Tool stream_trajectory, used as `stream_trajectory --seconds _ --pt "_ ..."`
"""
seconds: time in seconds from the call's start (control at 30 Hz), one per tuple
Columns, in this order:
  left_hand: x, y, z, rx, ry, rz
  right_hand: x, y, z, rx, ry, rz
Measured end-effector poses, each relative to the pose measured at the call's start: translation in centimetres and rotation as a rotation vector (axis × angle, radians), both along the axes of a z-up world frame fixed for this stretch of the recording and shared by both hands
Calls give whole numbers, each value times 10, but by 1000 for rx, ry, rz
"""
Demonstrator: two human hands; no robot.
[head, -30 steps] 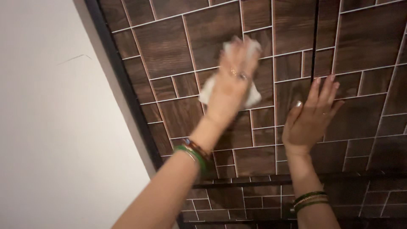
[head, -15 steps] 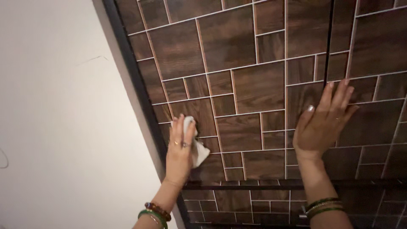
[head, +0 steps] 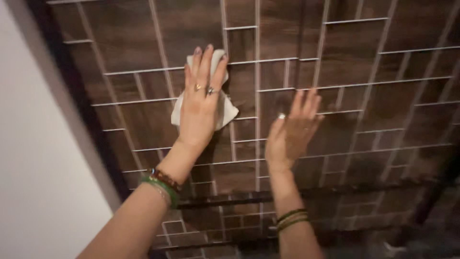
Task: The person wipes the surface of tiled closet doors using a white cloth, moving it across various sections of the wood-patterned tiles.
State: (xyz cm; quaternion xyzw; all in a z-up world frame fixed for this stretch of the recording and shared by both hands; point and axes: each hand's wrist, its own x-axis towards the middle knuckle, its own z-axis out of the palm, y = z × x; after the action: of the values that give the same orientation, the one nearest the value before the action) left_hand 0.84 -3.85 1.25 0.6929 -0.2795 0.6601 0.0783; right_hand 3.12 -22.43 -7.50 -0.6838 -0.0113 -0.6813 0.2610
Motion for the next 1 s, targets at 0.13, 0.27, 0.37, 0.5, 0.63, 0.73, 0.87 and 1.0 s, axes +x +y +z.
stream_trajectory --seconds 0.13,0.27,0.37,0.5,0.63,0.73,0.87,1.0 --pt "13 -60 13 84 -28 -63 -10 -16 1 -54 -56 2" --pt "21 -119 11 150 -25 -146 -9 -61 6 -102 -88 58" --pt "21 -146 -4 299 -79 -223 -9 -96 4 -57 -128 34" --pt "18 -182 -23 475 -1 -188 -12 -130 -9 -118 -18 -81" --pt "17 -196 -18 453 -34 -97 -18 -151 -13 -236 51 -97" --pt "25 -207 2 429 -42 -41 -23 -163 -14 -250 84 -139" --pt "49 -235 54 172 -173 8 -26 -170 -14 -271 77 -149" --pt "64 -277 83 135 -240 -39 -28 -180 -9 -206 64 -17"
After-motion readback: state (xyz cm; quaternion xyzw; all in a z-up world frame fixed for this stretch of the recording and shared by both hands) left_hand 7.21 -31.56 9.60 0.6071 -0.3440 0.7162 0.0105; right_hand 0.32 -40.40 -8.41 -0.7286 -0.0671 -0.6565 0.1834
